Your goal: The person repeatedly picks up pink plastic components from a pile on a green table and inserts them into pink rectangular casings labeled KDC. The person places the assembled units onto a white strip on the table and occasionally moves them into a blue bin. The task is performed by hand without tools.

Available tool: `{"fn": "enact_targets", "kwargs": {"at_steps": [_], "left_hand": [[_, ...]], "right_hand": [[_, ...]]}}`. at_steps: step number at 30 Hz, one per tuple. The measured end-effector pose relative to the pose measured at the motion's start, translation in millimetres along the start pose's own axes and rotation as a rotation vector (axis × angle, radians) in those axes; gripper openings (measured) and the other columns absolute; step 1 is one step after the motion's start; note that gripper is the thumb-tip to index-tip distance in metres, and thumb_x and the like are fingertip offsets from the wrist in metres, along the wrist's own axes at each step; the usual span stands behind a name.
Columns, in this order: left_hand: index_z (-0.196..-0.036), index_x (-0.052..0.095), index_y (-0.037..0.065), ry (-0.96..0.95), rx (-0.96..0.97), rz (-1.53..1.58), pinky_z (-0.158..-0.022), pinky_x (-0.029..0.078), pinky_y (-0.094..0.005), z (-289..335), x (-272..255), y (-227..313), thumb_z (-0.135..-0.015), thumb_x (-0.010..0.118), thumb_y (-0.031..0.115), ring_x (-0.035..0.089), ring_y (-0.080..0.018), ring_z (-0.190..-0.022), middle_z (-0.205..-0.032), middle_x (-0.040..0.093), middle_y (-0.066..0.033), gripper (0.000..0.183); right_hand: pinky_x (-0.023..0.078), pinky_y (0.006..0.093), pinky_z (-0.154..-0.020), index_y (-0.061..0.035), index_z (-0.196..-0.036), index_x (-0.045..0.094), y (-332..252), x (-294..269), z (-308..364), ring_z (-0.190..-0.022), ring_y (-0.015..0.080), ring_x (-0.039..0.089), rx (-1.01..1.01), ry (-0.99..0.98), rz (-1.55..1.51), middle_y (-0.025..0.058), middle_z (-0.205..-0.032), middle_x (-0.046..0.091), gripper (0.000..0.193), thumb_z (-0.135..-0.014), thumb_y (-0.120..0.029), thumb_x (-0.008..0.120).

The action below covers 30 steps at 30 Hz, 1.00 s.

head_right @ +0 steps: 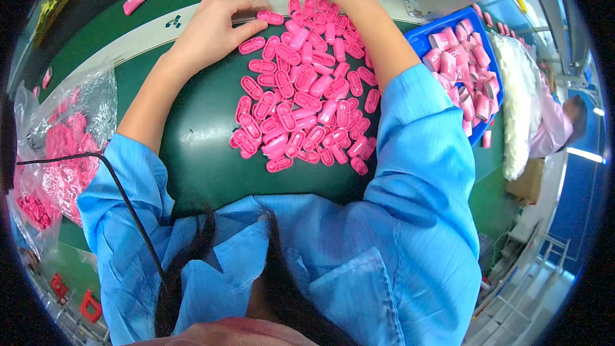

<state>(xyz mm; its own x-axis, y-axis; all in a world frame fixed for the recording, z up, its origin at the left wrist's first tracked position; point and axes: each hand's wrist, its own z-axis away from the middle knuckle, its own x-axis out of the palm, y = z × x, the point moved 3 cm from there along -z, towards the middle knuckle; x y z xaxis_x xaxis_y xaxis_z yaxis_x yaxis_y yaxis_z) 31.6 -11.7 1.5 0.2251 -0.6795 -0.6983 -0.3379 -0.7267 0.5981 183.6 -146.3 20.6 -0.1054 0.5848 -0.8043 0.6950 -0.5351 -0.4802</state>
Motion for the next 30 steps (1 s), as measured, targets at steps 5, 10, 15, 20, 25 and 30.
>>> {"fn": "enact_targets", "kwargs": {"at_steps": [5, 10, 15, 20, 25, 30], "left_hand": [[-0.103, 0.066, 0.001, 0.038, -0.298, 0.163, -0.071, 0.049, -0.0209, -5, -8, -4, -0.084, 0.069, 0.014, 0.061, -0.0069, -0.080, -0.088, 0.067, -0.0033, 0.023], [-0.113, 0.062, 0.000, 0.123, -0.472, 0.803, -0.079, 0.047, -0.0241, -4, -7, -18, -0.081, 0.071, 0.016, 0.061, -0.0104, -0.087, -0.096, 0.066, -0.0042, 0.036], [-0.110, 0.064, -0.003, 0.264, -0.474, 1.021, -0.078, 0.052, -0.0222, -4, 3, -16, -0.084, 0.071, 0.014, 0.063, -0.0118, -0.084, -0.104, 0.065, -0.0080, 0.033], [-0.117, 0.059, -0.008, 0.240, -0.445, 0.943, -0.079, 0.054, -0.0225, -1, 9, -14, -0.085, 0.069, 0.013, 0.066, -0.0130, -0.087, -0.103, 0.067, -0.0109, 0.039], [-0.119, 0.059, -0.006, 0.159, -0.352, 0.822, -0.079, 0.054, -0.0225, -5, -1, -6, -0.085, 0.069, 0.014, 0.066, -0.0130, -0.089, -0.100, 0.069, -0.0108, 0.041], [-0.118, 0.060, -0.004, 0.201, -0.316, 0.459, -0.081, 0.054, -0.0264, -2, -10, 3, -0.082, 0.070, 0.017, 0.067, -0.0167, -0.089, -0.100, 0.069, -0.0124, 0.043]], "right_hand": [[0.050, 0.0221, -0.063, 0.0042, -0.105, 0.057, -13, -13, 36, -0.075, 0.0111, 0.063, 0.206, -0.189, -0.808, 0.0115, -0.090, 0.067, 0.024, -0.086, -0.006, 0.066], [0.054, 0.0238, -0.076, 0.0039, -0.118, 0.055, -19, 2, 59, -0.086, 0.0165, 0.067, 0.243, -0.195, -1.028, 0.0111, -0.100, 0.066, 0.034, -0.088, -0.010, 0.065], [0.054, 0.0242, -0.079, 0.0032, -0.113, 0.056, -11, 7, 60, -0.089, 0.0175, 0.067, 0.238, -0.219, -1.095, 0.0114, -0.104, 0.066, 0.029, -0.088, -0.007, 0.064], [0.054, 0.0260, -0.082, 0.0032, -0.115, 0.054, -10, 10, 63, -0.090, 0.0195, 0.067, 0.265, -0.194, -1.172, 0.0149, -0.107, 0.065, 0.029, -0.088, -0.004, 0.063], [0.055, 0.0289, -0.085, 0.0038, -0.115, 0.053, -16, 5, 65, -0.094, 0.0217, 0.066, 0.216, -0.123, -1.130, 0.0163, -0.107, 0.065, 0.030, -0.087, -0.001, 0.063], [0.055, 0.0291, -0.085, 0.0050, -0.114, 0.054, -22, 0, 64, -0.092, 0.0197, 0.066, 0.136, -0.108, -1.004, 0.0168, -0.105, 0.066, 0.031, -0.085, 0.000, 0.065]]}}
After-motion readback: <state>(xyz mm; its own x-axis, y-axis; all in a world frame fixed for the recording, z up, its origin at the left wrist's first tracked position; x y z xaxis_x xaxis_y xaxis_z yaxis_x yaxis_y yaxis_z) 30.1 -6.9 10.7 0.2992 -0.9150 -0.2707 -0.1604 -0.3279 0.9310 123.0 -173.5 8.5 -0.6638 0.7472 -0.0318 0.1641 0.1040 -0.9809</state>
